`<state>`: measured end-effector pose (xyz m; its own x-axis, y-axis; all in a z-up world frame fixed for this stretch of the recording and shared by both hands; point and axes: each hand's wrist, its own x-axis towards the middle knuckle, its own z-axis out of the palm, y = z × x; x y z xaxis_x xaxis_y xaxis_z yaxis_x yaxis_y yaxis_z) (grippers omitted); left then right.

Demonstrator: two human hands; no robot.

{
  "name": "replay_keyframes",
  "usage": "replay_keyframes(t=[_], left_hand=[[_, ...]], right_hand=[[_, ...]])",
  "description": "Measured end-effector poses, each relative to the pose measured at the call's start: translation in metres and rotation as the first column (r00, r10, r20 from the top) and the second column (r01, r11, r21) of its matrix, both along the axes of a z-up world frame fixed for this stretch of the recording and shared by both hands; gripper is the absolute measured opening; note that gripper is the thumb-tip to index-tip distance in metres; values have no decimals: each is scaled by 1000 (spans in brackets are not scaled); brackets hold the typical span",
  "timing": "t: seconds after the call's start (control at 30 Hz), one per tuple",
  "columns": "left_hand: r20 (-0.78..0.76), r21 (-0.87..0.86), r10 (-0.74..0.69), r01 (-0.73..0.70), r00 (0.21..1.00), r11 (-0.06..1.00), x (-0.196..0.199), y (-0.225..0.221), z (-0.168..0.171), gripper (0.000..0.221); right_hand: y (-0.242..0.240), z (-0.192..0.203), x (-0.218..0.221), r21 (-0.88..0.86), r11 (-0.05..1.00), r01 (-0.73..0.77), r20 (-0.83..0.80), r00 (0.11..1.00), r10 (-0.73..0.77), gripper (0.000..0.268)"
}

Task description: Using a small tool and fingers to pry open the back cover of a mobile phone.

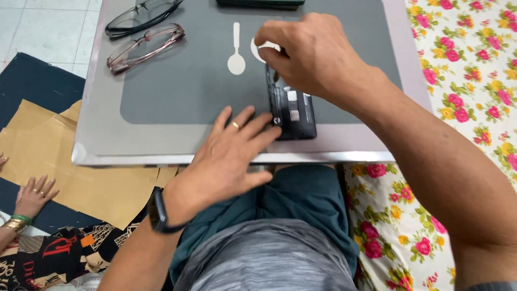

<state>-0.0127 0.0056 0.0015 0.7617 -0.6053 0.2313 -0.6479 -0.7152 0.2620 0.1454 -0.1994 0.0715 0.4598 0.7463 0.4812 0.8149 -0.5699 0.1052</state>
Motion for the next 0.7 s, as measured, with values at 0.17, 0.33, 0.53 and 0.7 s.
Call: replay_keyframes(t=[0.17, 0.33, 0.53, 0.7], left_hand=[[-107, 40, -72, 77, 992, 996, 11, 19, 15, 82], [-275, 120, -48, 84, 960, 989, 55, 46, 41, 73], [357, -265, -359, 462, 863, 847, 65, 19, 47, 30], [405, -169, -422, 520, 811, 837, 44, -31, 18, 24]], right_hand=[[-4, 19, -16, -20, 999, -41, -147, 988, 38, 38], [-10, 28, -26, -94, 994, -53, -251, 968, 28, 49], [-23, 21, -18, -87, 996, -30, -143, 990, 18, 16], [-21, 27, -13, -62, 992, -109, -321, 943, 84, 39]])
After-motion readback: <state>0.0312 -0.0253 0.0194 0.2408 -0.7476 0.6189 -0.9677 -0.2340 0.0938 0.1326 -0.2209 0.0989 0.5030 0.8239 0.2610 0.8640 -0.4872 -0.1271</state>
